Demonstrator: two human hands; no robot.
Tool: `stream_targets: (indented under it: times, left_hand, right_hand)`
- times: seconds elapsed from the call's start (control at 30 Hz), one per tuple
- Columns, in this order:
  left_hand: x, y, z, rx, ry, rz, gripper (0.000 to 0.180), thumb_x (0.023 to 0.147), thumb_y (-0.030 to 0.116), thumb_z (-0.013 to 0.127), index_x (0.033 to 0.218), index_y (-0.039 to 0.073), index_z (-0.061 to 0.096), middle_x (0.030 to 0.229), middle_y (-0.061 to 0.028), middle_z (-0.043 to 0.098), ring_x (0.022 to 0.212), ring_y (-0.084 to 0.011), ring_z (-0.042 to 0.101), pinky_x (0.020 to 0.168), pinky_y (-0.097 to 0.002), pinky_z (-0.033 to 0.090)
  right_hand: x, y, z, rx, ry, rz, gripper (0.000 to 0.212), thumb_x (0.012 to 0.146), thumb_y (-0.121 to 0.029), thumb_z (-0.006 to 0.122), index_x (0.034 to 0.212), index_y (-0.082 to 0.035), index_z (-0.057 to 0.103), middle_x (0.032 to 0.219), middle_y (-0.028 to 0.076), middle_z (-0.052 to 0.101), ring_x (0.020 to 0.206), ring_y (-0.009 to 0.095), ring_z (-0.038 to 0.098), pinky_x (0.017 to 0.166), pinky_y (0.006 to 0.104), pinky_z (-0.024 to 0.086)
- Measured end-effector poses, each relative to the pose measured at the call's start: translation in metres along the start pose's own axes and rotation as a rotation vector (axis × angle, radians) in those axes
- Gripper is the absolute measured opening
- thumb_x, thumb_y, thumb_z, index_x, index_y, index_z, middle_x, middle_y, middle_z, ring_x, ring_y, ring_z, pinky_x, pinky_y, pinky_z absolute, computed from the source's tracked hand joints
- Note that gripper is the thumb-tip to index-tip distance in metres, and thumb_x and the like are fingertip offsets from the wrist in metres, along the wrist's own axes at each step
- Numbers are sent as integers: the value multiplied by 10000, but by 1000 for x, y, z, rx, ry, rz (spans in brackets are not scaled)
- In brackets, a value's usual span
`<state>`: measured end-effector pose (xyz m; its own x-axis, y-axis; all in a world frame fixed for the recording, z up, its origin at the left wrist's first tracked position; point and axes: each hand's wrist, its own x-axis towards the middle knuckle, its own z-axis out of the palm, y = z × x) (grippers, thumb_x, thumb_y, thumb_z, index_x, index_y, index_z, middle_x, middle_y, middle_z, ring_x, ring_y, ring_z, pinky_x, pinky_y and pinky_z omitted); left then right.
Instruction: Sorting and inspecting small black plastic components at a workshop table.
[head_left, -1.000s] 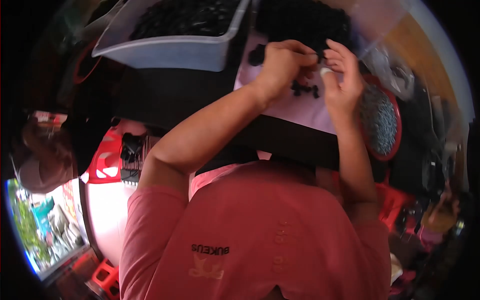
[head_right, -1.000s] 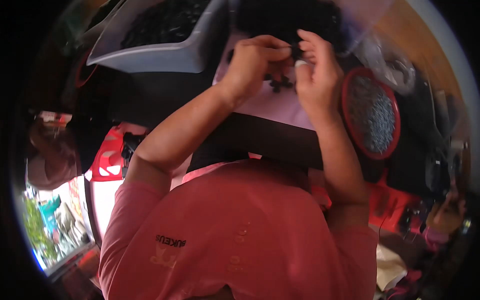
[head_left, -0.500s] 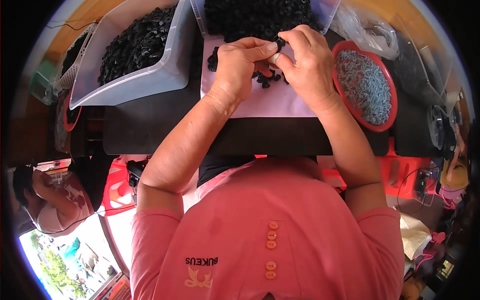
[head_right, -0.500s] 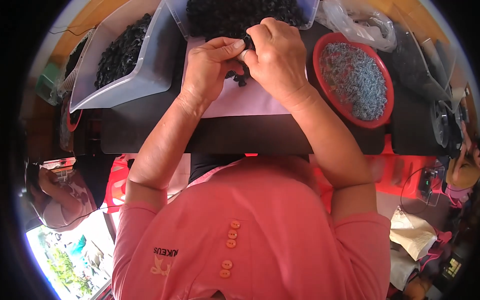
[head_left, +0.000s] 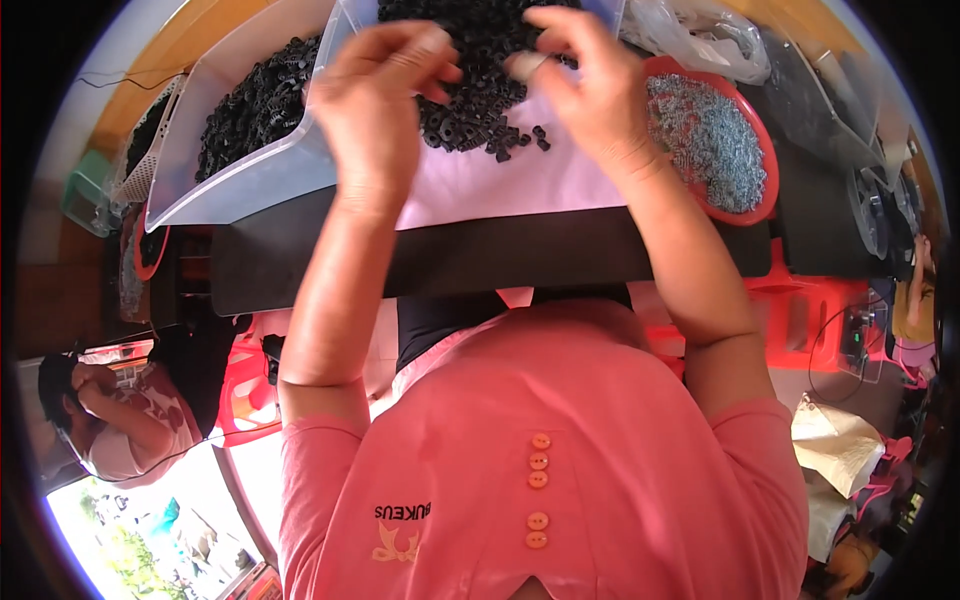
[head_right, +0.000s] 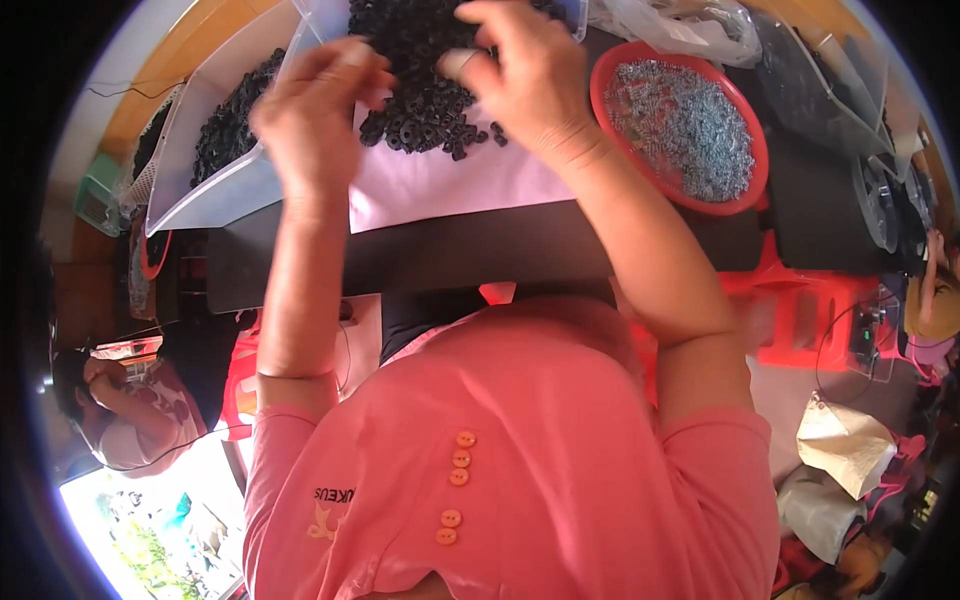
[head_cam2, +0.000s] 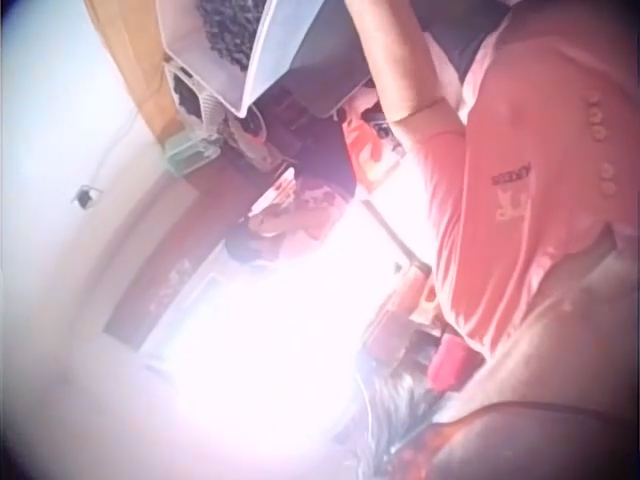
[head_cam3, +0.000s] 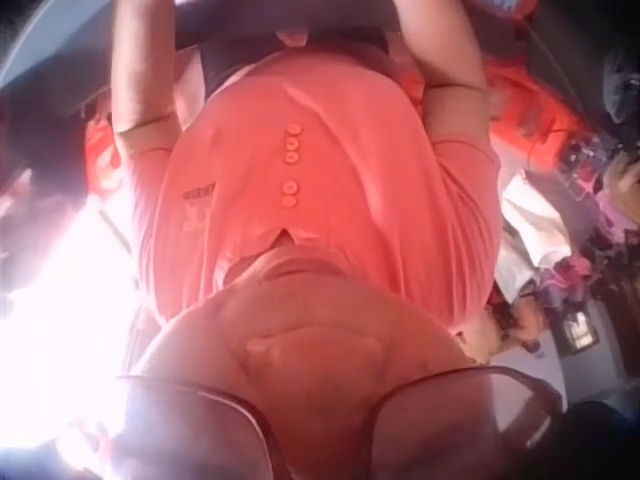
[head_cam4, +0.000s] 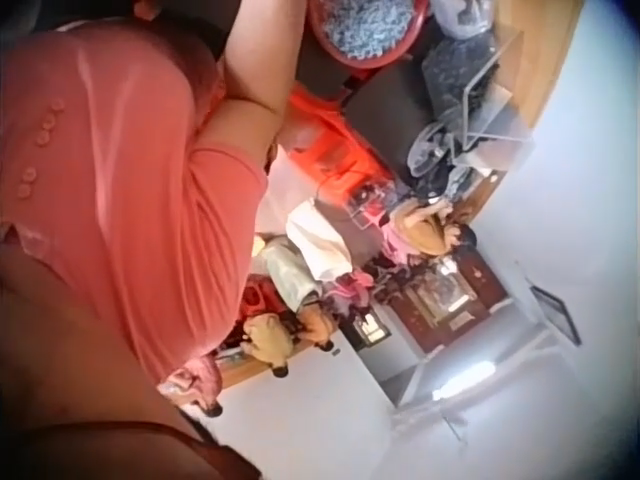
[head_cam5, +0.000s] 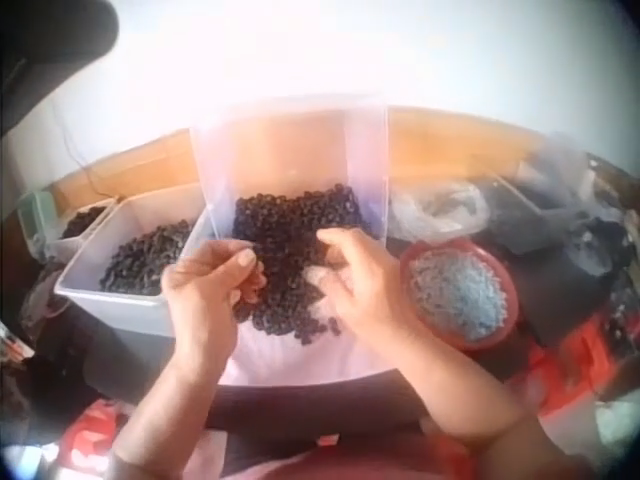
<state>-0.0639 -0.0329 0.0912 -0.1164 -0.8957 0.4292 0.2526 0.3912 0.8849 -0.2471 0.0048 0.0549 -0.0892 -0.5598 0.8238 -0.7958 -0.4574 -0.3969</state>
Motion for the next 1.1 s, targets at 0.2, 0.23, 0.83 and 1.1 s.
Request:
stream_targets:
  times: [0.2, 0.23, 0.83, 1.1]
  left_hand:
    - [37, 54, -51, 347, 173, 414, 102, 795, -6, 730, 890, -41, 724, 753, -74, 695, 650, -117, 632, 567, -215, 465]
    - [43, 50, -74, 445, 202, 393, 108, 790, 13, 743, 891, -23, 732, 766, -64, 699, 666, -122, 637, 583, -225, 474]
    - [19, -102, 74, 1489, -512, 785, 209, 653, 198, 794, 806, 89, 703, 1070, -64, 599, 1173, -353, 455, 849, -515, 386]
    - [21, -116, 69, 1516, -530, 805, 119, 719, 152, 719, 798, 68, 693, 1138, -71, 585, 1245, -371, 413, 901, -557, 375]
  right_hand:
    - [11, 52, -29, 481, 217, 354, 112, 807, 2, 660, 919, 11, 660, 837, 32, 663, 746, 98, 605, 665, 234, 477]
    - [21, 16, -35, 524, 171, 477, 76, 803, 19, 643, 874, 5, 666, 785, 24, 655, 713, 95, 599, 657, 230, 469]
    - [-2, 58, -19, 518, 173, 502, 71, 794, 1, 654, 865, 2, 655, 759, 29, 652, 699, 91, 597, 637, 241, 482]
    - [1, 49, -28, 513, 175, 527, 54, 792, 2, 651, 845, 5, 657, 745, 35, 655, 689, 98, 602, 628, 245, 485]
